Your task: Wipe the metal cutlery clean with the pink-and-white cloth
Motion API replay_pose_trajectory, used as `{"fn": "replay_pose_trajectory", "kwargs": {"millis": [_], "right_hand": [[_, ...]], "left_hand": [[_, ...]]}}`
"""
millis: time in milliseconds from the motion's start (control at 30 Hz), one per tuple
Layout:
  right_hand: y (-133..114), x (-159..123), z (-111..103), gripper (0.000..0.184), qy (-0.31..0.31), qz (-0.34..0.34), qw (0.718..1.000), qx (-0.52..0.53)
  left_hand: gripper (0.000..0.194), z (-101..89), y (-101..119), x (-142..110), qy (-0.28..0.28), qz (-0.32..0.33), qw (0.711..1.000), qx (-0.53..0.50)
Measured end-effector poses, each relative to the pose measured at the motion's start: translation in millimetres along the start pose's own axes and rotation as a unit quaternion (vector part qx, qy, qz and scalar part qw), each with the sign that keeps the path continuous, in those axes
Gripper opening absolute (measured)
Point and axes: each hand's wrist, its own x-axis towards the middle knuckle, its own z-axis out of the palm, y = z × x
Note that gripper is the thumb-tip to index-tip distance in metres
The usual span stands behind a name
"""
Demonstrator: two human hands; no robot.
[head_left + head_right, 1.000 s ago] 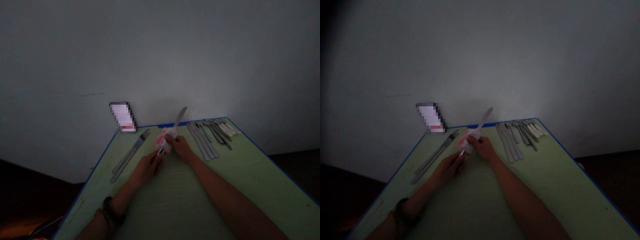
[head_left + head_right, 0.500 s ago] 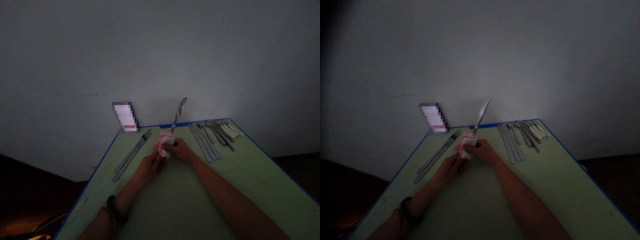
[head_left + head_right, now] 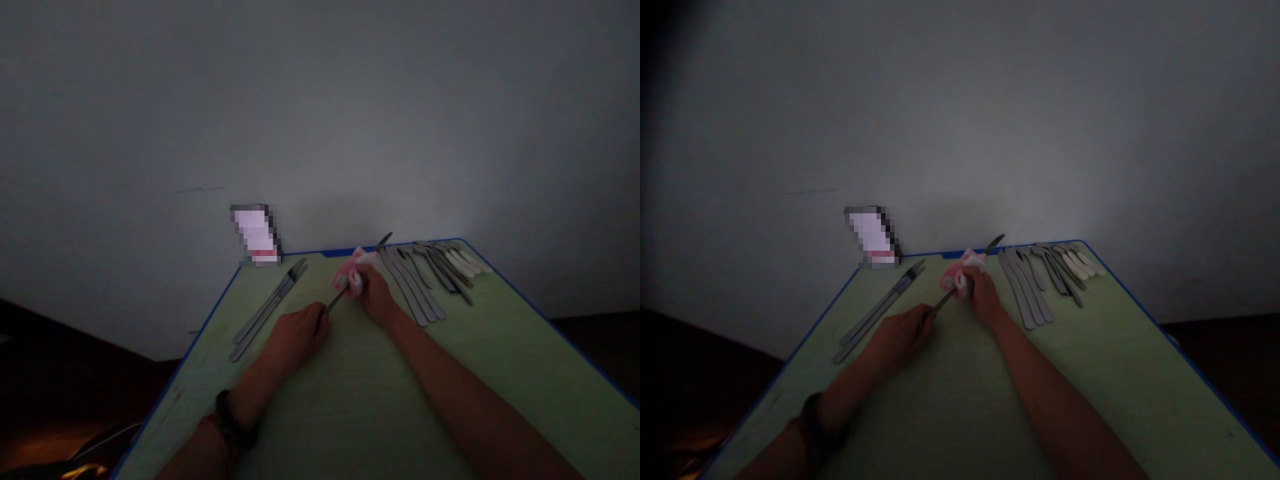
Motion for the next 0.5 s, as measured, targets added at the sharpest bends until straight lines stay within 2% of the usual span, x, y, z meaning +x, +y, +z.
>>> {"fn": "replay_pose_trajectory", "kwargs": {"millis": [200,300,400,500], "right_hand": [[-7,-12,1,0.032,-0.093,0.034,0.995,0.033],[-14,-16,5,0.030,-0.106,0.052,0.993,0.008],[-16,-17,10,0.032,-0.083,0.057,0.995,-0.012],[-16,-16,12,0.035,-0.004,0.060,0.998,-0.013]], "left_hand": [[0.031,1.8,12,0,-0.036,-0.006,0.999,0.016],[0.030,5.6,19,-1,-0.036,-0.003,0.999,0.027],[0.028,9.1,22,-2,-0.032,-0.025,0.999,0.027],[0.027,8.4,21,-1,-0.050,-0.024,0.998,0.008]]}}
